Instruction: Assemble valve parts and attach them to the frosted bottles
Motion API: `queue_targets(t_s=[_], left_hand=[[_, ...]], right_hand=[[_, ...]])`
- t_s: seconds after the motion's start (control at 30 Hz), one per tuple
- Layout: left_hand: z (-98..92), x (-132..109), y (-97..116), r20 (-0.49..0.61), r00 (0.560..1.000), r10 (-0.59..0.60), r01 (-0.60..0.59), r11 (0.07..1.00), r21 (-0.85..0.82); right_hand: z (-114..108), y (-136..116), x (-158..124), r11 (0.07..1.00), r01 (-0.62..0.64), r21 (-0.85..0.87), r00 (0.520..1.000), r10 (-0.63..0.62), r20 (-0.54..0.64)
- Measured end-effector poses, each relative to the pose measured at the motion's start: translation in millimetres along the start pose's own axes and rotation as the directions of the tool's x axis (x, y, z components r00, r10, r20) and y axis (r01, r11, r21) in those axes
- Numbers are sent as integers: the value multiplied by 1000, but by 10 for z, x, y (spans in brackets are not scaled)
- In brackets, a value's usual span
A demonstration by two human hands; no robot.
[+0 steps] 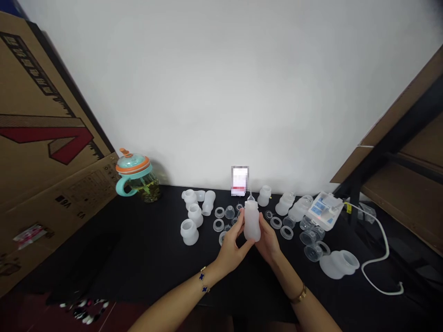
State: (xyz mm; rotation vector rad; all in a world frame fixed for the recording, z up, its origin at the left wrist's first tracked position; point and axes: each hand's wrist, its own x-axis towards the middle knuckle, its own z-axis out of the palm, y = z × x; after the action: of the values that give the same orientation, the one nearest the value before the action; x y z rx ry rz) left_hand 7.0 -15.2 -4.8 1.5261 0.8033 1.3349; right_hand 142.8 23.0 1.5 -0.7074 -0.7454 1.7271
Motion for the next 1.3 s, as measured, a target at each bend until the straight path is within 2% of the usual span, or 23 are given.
queue_targets(t_s=[0.3,0.57,0.9,1.13,1.3], left_hand=[[19,-5,49,-40,999,28,-26,998,52],[39,-7,49,-94,994,46,-33,991,131],[47,-11,34,-103,992,73,-52,980,195],[43,-10,43,-113,993,17,-3,992,123],[26,3,22,-122,992,-36,37,999,6]], right_hand=[[45,-36,-31,1000,-10,-4,1000,11,5],[51,4,-18,1000,17,-7,990,-18,-137],[66,21,-13,998,65,10,979,-62,-195],[50,40,-10,997,69,-38,975,-75,-209],[8,65,-4,992,92,-83,984,-103,-146]])
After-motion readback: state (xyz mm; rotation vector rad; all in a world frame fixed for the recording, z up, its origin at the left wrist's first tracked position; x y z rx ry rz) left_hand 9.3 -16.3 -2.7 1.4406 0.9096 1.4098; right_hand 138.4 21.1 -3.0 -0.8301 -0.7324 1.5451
